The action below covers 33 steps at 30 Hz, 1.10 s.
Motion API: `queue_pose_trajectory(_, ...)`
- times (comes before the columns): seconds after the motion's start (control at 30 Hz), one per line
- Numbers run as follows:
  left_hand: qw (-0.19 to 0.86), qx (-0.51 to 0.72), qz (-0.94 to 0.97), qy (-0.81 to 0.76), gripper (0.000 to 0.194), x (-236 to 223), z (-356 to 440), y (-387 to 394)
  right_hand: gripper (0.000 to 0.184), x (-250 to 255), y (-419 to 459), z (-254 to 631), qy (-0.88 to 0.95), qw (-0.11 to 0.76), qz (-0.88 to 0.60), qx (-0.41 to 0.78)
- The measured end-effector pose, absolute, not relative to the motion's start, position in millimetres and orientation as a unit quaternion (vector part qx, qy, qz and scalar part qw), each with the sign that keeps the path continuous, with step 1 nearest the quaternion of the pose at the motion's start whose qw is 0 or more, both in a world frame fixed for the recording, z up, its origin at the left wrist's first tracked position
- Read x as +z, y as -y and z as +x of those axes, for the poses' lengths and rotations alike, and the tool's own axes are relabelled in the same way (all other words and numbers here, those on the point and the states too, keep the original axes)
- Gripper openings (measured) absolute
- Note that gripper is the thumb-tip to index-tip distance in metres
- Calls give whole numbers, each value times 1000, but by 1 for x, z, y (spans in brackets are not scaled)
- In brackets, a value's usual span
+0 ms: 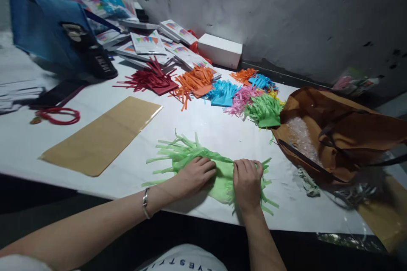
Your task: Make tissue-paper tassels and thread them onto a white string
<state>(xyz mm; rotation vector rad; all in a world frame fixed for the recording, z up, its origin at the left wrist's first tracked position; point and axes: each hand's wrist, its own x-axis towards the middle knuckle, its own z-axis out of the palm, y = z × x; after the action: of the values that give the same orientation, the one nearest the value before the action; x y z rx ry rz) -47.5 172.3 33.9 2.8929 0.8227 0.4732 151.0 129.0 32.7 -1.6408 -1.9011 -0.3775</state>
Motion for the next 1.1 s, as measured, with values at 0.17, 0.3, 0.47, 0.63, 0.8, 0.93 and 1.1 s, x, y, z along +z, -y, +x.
queue_pose_trajectory(0.17,29,128,929,-347,48,23,-60,-183,13,49,-90,244,569,364,-675,-297)
queue_pose_trajectory(0.3,58,214,925,-308,28,27,-64,-190,12,69,-23,321,447,346,-711,-419)
queue_pose_trajectory(0.47,203,376,875,-229,30,96,-16,-159,28,105,14,295,710,183,-581,-354)
queue_pose_trajectory(0.63,498,170,835,-159,25,142,60,-136,32,123,-4,238,788,214,-503,-282)
queue_pose_trajectory(0.8,715,20,672,-193,48,123,92,-144,16,105,-10,235,699,395,-538,-257)
queue_pose_trajectory(0.93,737,43,648,-188,53,110,101,-140,20,84,-12,228,594,543,-574,-152)
queue_pose_trajectory(1.1,706,154,655,-221,56,100,118,-136,27,61,-18,224,519,618,-589,-39)
